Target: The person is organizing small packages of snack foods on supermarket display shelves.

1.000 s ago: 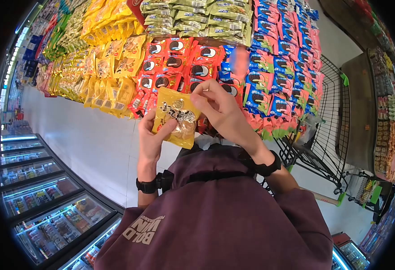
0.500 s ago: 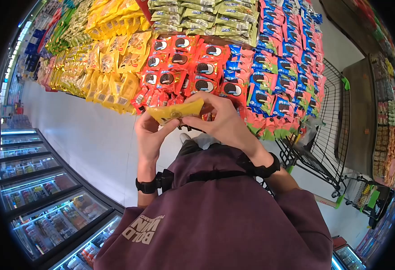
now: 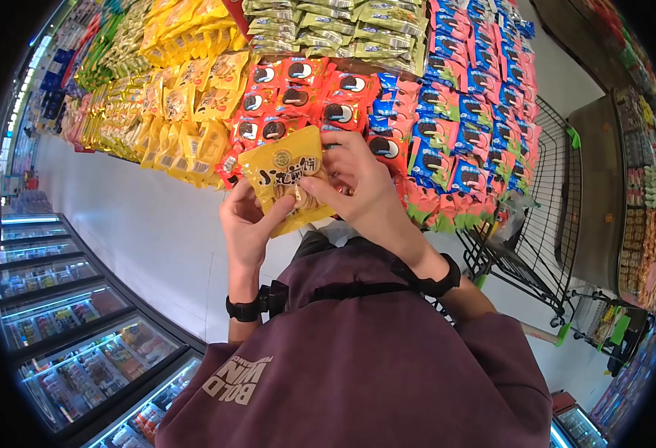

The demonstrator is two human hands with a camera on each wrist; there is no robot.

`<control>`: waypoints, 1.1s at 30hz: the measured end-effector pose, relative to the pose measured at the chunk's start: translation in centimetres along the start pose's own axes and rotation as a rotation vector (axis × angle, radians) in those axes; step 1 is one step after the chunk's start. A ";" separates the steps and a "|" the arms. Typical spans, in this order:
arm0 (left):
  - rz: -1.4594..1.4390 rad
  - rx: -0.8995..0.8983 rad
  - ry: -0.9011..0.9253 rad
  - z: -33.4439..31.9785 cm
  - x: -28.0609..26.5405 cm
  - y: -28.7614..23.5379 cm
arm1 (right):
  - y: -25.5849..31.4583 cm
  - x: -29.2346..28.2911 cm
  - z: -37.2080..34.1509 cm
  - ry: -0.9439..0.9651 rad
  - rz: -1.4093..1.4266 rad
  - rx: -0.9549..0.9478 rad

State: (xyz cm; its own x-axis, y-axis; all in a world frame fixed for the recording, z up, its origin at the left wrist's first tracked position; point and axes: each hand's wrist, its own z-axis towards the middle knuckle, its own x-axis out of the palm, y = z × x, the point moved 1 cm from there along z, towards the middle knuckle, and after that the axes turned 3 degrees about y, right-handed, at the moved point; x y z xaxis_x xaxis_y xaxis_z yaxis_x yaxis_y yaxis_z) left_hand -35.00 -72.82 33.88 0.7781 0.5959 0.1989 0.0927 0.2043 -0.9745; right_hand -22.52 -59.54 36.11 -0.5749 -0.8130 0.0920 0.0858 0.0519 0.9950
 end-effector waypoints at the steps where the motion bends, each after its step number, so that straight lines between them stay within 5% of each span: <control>1: 0.020 0.022 -0.023 0.0 0.2 0.0 | 0.1 0.0 -0.1 -0.056 -0.110 -0.061; 5: 0.306 0.205 -0.211 0.2 1.1 -1.1 | 0.4 -0.4 -0.2 0.088 -0.599 -0.445; 8: 0.449 0.366 -0.143 0.0 1.7 -2.4 | 1.2 0.8 -1.1 0.118 -0.455 -0.378; 12: 0.491 0.467 -0.092 0.5 1.7 -1.9 | 0.8 0.8 -1.5 0.256 0.171 0.002; 13: 0.462 0.376 -0.149 0.3 2.4 -2.6 | 0.9 0.5 -1.4 0.252 0.167 0.072; 16: 0.643 0.487 -0.136 0.3 1.6 -2.3 | 1.0 0.8 -1.1 0.145 0.180 0.114; 20: 0.389 0.369 -0.230 0.6 2.1 -2.5 | 0.6 0.8 -1.0 0.131 0.213 0.069; 25: -0.027 0.041 -0.054 0.6 2.0 -2.5 | 0.6 0.9 -0.9 0.182 0.201 0.068; 33: 0.088 0.099 -0.063 0.7 1.6 -2.2 | -0.3 0.2 -0.5 0.074 0.175 0.026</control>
State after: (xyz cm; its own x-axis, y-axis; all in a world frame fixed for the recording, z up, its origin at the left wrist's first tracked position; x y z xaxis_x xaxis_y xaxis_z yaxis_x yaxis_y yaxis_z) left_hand -34.37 -71.73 36.41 0.7395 0.6620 0.1219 -0.0389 0.2227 -0.9741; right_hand -22.27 -60.02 35.82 -0.4920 -0.8304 0.2617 0.1578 0.2106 0.9648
